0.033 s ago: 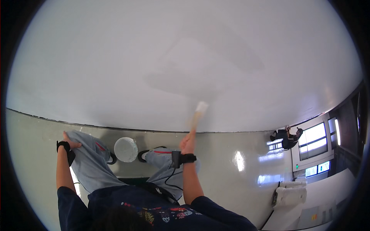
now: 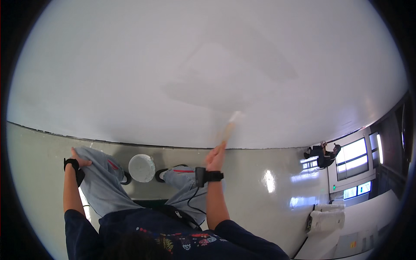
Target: The recorder uses a paintbrush to apply white paint from a bucket onto a wall.
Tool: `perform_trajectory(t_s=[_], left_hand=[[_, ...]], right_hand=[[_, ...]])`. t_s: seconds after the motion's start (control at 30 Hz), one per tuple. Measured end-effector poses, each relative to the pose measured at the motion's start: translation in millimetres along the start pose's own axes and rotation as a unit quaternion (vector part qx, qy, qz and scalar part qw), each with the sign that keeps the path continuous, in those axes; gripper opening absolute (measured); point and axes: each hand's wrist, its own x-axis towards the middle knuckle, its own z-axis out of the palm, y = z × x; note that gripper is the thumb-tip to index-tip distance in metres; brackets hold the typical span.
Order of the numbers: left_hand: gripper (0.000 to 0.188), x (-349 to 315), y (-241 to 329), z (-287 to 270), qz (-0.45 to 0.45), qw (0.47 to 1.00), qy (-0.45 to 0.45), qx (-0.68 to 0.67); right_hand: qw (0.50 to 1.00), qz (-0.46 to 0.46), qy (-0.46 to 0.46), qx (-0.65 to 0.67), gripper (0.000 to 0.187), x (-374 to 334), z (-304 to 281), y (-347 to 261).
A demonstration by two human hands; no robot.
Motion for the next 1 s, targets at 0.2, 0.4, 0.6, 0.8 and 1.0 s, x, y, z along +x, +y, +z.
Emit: perform_trajectory(t_s=[0.2, 0.4, 0.6, 0.8, 1.0], left_hand=[[0.125, -6, 9, 1, -0.011, 1.000, 0.009, 0.013], [0.126, 6, -3, 6, -0.001, 0.999, 0.033, 0.013], [0.126, -7, 8, 0, 0.009, 1.000, 0.010, 0.001], [0.125, -2, 1, 2, 0.014, 0.999, 0.031, -0.013], [0.125, 2, 4, 6, 0.016, 0.999, 0.031, -0.035]], right_hand=[[0.977, -0.178, -0.116, -0.005, 0.045, 22, 23, -54], [0.982, 0.151, -0.046, -0.100, 0.049, 15, -32, 21], [0.975, 0.184, 0.042, -0.118, 0.050, -20, -37, 32], [0.969, -0.139, -0.148, 0.138, 0.047, -12, 29, -69], [0.990, 0.030, -0.115, -0.075, 0.049, 25, 29, -2]])
